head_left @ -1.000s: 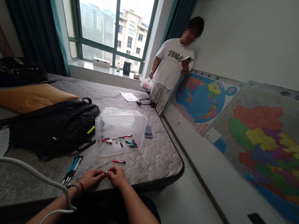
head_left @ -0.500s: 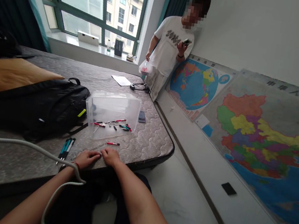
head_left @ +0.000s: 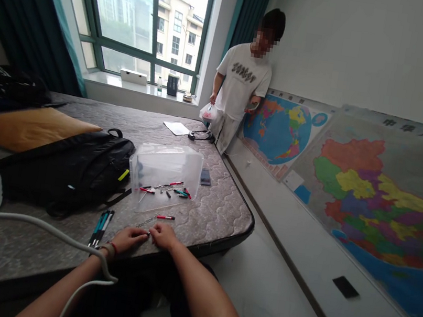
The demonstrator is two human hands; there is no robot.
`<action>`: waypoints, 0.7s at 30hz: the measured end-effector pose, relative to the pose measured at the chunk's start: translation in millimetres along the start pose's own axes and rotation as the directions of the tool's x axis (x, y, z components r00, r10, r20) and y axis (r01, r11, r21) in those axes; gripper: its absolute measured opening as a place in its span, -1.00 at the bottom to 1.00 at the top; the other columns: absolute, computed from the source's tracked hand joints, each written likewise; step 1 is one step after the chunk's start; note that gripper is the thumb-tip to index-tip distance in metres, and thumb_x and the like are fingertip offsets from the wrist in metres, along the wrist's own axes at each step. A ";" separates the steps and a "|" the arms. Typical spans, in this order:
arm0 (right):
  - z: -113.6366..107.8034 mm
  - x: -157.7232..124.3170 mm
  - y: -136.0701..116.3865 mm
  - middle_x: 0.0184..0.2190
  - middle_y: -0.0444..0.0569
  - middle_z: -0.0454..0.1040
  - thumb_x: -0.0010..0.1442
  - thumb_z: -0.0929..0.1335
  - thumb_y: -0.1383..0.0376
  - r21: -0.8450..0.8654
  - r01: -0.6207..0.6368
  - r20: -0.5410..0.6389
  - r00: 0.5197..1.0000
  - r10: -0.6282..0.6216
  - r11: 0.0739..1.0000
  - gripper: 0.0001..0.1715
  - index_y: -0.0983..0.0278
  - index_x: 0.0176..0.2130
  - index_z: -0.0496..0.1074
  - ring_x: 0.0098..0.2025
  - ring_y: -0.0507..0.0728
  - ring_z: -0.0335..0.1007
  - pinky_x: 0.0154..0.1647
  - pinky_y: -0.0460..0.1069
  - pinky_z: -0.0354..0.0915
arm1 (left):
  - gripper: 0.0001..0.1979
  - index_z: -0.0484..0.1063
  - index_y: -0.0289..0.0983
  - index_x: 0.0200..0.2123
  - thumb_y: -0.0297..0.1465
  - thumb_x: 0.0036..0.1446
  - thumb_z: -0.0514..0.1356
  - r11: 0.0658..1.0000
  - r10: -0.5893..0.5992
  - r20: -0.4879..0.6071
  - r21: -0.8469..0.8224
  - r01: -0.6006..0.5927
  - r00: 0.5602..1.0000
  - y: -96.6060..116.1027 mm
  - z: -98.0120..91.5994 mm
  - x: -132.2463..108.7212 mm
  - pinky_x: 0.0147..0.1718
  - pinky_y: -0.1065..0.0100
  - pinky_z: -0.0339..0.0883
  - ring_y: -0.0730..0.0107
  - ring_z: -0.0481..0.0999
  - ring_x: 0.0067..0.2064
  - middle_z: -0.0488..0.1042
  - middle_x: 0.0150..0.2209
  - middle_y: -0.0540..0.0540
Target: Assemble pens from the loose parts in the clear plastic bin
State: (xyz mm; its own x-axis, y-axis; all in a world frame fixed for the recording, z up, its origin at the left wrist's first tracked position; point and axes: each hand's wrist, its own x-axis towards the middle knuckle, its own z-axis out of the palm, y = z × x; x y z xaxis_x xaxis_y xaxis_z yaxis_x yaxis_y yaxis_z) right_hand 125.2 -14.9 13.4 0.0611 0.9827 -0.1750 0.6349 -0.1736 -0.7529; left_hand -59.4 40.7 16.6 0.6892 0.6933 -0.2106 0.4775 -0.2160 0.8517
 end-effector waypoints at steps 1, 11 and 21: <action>0.3 0.2 -0.4 -0.59 -0.18 0.44 0.24 0.33 0.16 -0.028 0.000 -0.016 1.000 0.000 1.000 -0.75 0.23 -0.40 0.48 -0.44 0.04 0.36 -0.38 -0.11 0.16 | -0.35 0.63 -0.25 -0.20 0.17 -0.07 0.15 1.000 0.001 -0.008 -0.002 -0.001 1.000 -0.9 0.3 0.2 0.00 0.20 0.33 0.10 0.54 -0.11 0.62 -0.20 -0.15; 0.4 3.0 4.0 -0.58 -0.22 0.43 0.22 0.36 0.19 0.039 0.026 0.028 0.999 -0.027 0.999 -0.84 0.22 -0.29 0.49 -0.44 0.04 0.38 -0.38 -0.12 0.15 | -0.44 0.64 -0.25 -0.24 0.09 -0.05 0.19 1.000 -0.026 -0.049 -0.018 0.026 0.998 2.4 -0.1 -1.1 -0.10 0.21 0.37 0.11 0.54 -0.17 0.62 -0.26 -0.14; 3.8 5.8 3.4 -0.47 -0.12 0.47 0.29 0.29 0.10 -0.147 0.059 -0.018 0.998 -0.063 0.987 -0.65 0.22 -0.40 0.51 -0.38 0.07 0.34 -0.36 -0.09 0.10 | -0.47 0.64 -0.23 -0.27 0.07 -0.06 0.18 0.999 -0.019 -0.075 -0.033 0.016 0.997 1.4 2.0 -1.5 -0.15 0.25 0.37 0.16 0.52 -0.23 0.62 -0.32 -0.09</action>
State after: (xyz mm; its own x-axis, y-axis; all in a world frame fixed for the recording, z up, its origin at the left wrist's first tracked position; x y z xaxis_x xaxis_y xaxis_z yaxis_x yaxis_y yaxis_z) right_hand 124.8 -10.0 7.5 0.0352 0.9926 -0.1160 0.7434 -0.1036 -0.6607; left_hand -58.7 38.0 17.1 0.6374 0.7468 -0.1898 0.4705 -0.1821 0.8634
